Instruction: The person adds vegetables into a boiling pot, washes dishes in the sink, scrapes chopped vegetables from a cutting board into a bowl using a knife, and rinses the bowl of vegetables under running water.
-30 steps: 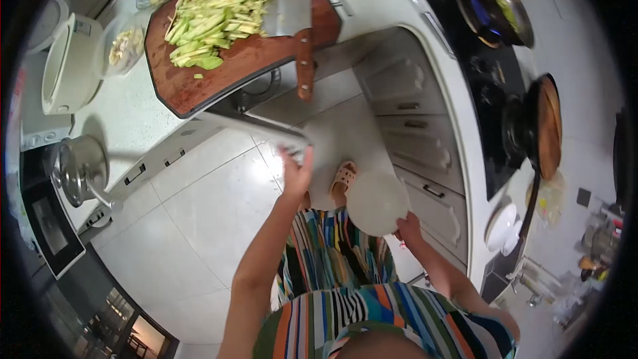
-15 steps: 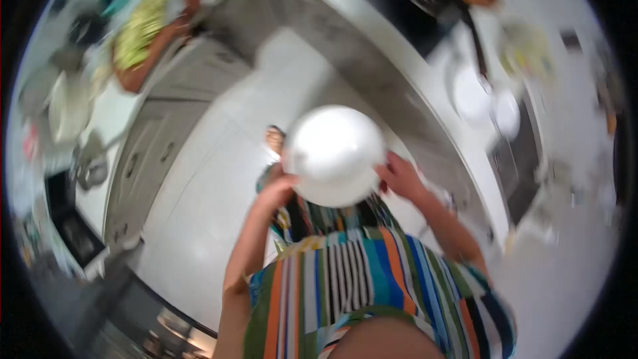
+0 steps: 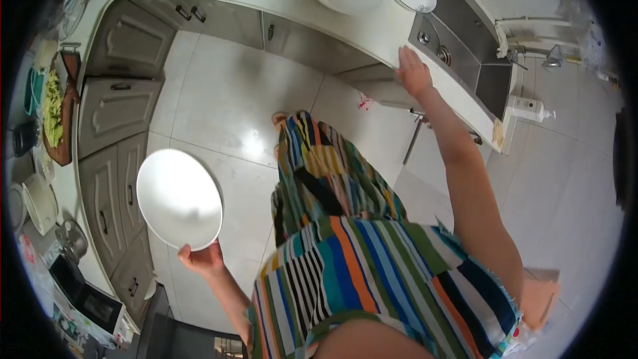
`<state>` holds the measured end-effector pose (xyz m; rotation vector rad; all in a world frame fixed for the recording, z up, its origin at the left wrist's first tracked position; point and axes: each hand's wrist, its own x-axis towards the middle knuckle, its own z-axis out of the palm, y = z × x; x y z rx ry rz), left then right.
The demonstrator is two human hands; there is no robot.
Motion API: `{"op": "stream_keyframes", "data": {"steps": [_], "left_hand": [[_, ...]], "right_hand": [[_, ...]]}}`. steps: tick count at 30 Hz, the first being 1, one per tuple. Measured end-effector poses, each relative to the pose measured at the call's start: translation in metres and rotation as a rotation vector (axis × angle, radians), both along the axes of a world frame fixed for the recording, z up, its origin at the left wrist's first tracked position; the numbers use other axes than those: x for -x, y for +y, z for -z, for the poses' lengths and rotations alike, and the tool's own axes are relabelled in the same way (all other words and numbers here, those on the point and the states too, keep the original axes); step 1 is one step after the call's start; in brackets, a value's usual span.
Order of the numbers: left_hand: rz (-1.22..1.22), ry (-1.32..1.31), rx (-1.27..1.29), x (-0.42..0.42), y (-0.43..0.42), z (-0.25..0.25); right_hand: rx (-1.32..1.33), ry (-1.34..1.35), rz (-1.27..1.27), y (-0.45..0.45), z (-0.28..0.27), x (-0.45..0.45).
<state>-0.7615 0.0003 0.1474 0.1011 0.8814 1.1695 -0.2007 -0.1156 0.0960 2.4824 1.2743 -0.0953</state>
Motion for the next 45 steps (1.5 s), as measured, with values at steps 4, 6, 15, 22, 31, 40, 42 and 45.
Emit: {"op": "stream_keyframes", "data": {"steps": [4, 6, 15, 22, 31, 40, 42, 45], "left_hand": [[-0.014, -0.002, 0.026, 0.017, -0.024, 0.013], [-0.047, 0.009, 0.028, 0.025, -0.041, 0.019], [-0.331, 0.11, 0.159, 0.043, -0.088, 0.025], [-0.328, 0.172, 0.176, 0.031, -0.082, 0.014], [-0.458, 0.117, 0.072, 0.029, -0.093, 0.0], [-0.641, 0.187, 0.075, 0.025, -0.069, -0.012], [-0.653, 0.168, 0.069, 0.039, -0.058, -0.007], [-0.64, 0.176, 0.068, 0.058, -0.025, -0.001]], "right_hand": [[-0.1, -0.012, -0.05, -0.006, 0.023, -0.013], [-0.133, -0.035, -0.069, -0.009, 0.028, -0.014], [-0.227, 0.051, -0.038, 0.002, 0.055, -0.021], [-0.085, 0.018, -0.062, 0.017, 0.083, -0.028], [-0.087, 0.016, -0.073, 0.02, 0.088, -0.029], [-0.021, 0.075, -0.029, 0.009, 0.091, -0.042], [0.213, -0.279, -0.149, -0.013, 0.12, -0.074], [-0.295, 0.271, 0.158, -0.053, 0.179, -0.15]]}}
